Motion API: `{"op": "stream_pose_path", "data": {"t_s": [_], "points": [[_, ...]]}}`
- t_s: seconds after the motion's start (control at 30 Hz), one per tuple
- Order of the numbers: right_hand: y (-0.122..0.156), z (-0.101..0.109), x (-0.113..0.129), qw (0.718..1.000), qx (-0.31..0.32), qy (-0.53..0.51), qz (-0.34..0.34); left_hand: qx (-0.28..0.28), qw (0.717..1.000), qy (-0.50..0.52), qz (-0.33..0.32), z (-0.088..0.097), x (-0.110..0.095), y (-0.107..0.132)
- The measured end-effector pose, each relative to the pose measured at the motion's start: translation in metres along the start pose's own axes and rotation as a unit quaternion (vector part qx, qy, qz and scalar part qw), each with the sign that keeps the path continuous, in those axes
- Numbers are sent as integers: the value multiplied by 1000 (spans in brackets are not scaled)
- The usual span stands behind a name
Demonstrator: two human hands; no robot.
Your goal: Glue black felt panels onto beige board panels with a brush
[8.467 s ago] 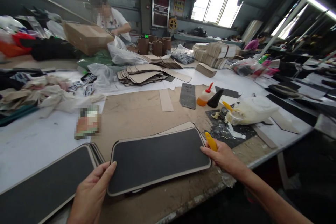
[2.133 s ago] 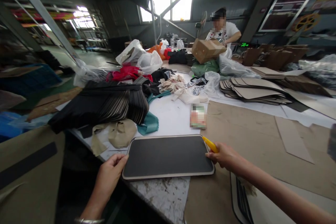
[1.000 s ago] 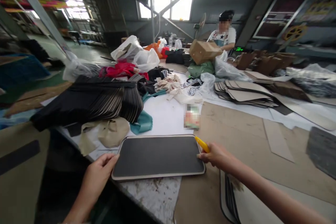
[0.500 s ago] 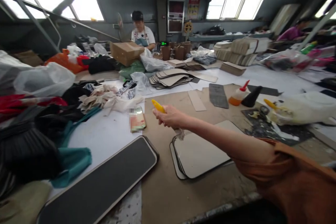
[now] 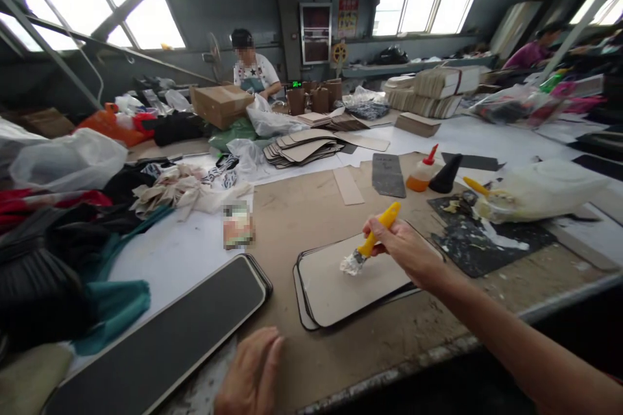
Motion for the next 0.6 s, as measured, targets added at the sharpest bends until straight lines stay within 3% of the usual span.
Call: {"op": "stream_pose_path", "data": {"t_s": [0.07, 0.13, 0.23, 0.3, 0.37, 0.43, 0.53, 0.6], "points": [[11, -9, -8, 998, -3, -58, -11, 14, 997, -17, -80, -29, -27, -13], [18, -22, -15, 994, 7, -111, -9, 24, 989, -44, -142, -51, -39, -19], [20, -35, -27, 990, 34, -133, -4, 26, 971, -79, -224, -71, -38, -20], [20, -24, -35, 994, 15, -112, 1, 24, 962, -95, -256, -77, -32, -19], [22, 5, -42, 996, -46, -77, 9, 24, 959, -103, -264, -80, -29, -18], [26, 48, -48, 991, -129, -32, 11, 26, 960, -100, -259, -80, -29, -18], [34, 114, -52, 971, -230, 57, 0, 22, 964, -89, -249, -80, -31, -17], [41, 142, -48, 952, -274, 140, -2, 17, 964, -90, -251, -81, -32, -17]]}}
Point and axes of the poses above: each hand's wrist, its own y-axis away from the middle knuckle, its own z-axis out of the back of the hand, x = y × z, the point moved 6 cm from there along -y, towards the middle knuckle, and after that the axes turned 8 degrees about x, right-handed, at the moved point
